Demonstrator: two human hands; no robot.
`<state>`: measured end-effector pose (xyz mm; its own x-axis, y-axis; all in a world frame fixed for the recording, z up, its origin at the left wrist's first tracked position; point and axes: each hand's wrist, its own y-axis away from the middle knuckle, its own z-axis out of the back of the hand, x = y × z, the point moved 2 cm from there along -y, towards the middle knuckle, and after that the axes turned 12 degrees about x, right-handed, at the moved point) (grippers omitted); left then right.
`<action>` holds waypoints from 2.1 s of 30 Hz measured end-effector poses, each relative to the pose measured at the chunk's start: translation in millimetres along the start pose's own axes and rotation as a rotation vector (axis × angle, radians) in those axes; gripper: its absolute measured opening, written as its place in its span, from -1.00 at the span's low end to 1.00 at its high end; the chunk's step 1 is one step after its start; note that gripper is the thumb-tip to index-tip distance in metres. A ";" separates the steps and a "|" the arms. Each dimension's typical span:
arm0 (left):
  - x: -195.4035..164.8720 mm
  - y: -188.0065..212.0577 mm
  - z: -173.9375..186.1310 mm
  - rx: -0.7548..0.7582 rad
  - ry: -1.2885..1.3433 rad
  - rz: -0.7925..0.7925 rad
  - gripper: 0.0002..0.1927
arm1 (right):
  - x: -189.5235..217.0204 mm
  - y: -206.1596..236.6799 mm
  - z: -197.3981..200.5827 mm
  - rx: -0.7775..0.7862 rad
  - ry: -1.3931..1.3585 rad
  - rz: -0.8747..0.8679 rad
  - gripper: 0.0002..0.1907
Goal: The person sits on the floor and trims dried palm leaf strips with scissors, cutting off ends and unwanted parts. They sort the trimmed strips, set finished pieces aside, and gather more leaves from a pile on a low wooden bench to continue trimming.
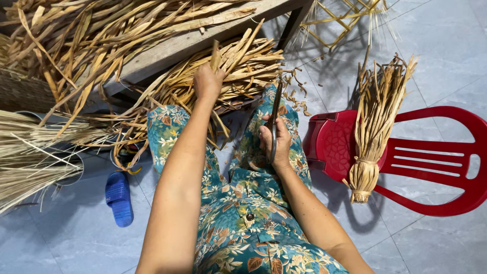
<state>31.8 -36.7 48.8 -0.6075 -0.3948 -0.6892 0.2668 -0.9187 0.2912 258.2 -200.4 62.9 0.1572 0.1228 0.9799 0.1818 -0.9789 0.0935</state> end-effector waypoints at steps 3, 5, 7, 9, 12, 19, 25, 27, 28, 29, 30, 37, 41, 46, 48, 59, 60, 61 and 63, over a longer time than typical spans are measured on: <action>6.3 -1.4 -0.6 -0.016 0.083 -0.051 -0.78 | -0.2 -0.1 -0.7 0.002 0.013 -0.015 -0.70; 8.7 -0.5 -0.2 -0.088 0.062 -0.184 -0.74 | -0.2 -0.2 -2.2 0.031 0.059 0.013 -0.70; 7.0 2.7 -1.5 -0.202 -0.029 -0.376 -0.64 | -0.6 -0.9 -2.4 0.042 0.082 0.032 -0.70; 5.6 4.8 -1.7 -0.280 -0.051 -0.392 -0.73 | -1.7 -1.8 -1.8 0.041 0.082 0.032 -0.70; 7.2 2.6 1.6 -0.279 0.115 -0.240 -0.79 | -2.8 -5.8 2.1 0.023 0.029 -0.002 -0.71; 19.8 9.3 5.4 -0.007 0.069 -0.237 -0.61 | -4.1 -6.4 0.7 0.042 0.048 0.032 -0.72; 21.3 15.9 -3.8 -0.344 -0.094 -0.436 -0.74 | -1.2 -7.6 -0.2 0.050 0.054 0.043 -0.72; 22.8 12.7 -3.6 -0.204 0.086 -0.249 -0.79 | 0.6 -7.6 1.4 0.041 0.057 0.033 -0.72; 23.2 12.3 -1.5 -0.135 0.174 -0.154 -0.81 | 1.3 -7.9 1.8 0.040 0.058 0.034 -0.72; 20.7 15.1 1.1 -0.102 0.310 -0.161 -0.82 | 1.9 -8.2 2.1 0.040 0.059 0.034 -0.72; 18.4 20.2 3.7 -0.068 0.444 -0.167 -0.82 | 2.1 -8.1 1.9 0.040 0.059 0.033 -0.72; 15.4 103.4 21.6 0.051 0.717 -0.382 -0.83 | 2.1 -9.1 2.0 0.064 0.100 0.043 -0.70; 25.1 165.9 15.1 0.169 0.539 -0.412 -0.90 | 3.2 -10.4 4.6 0.125 -0.012 0.012 -0.64; 17.0 220.7 11.2 0.229 0.343 -0.740 -0.92 | 10.6 -5.3 1.3 0.148 -0.231 -0.057 -0.64; 13.0 237.2 15.6 0.202 0.310 -0.872 -0.81 | 17.2 -1.9 -1.4 0.103 -0.278 -0.066 -0.57; -12.2 222.8 46.9 0.126 0.765 -0.407 -0.72 | 58.8 9.1 -9.6 0.203 -0.186 0.040 -0.57; -16.4 218.9 47.6 0.122 0.797 -0.422 -0.69 | 58.5 10.9 -12.8 0.224 -0.215 0.052 -0.58; -20.1 214.4 45.5 0.154 0.781 -0.363 -0.71 | 57.9 12.1 -16.0 0.245 -0.199 0.061 -0.59; -26.9 207.7 37.3 0.220 0.749 -0.247 -0.73 | 57.0 13.2 -20.7 0.287 -0.163 0.083 -0.60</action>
<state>75.6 -217.1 152.5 0.0523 -0.1430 -0.9883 -0.0093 -0.9897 0.1427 249.4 -209.7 123.6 0.3318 0.0920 0.9389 0.4240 -0.9036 -0.0613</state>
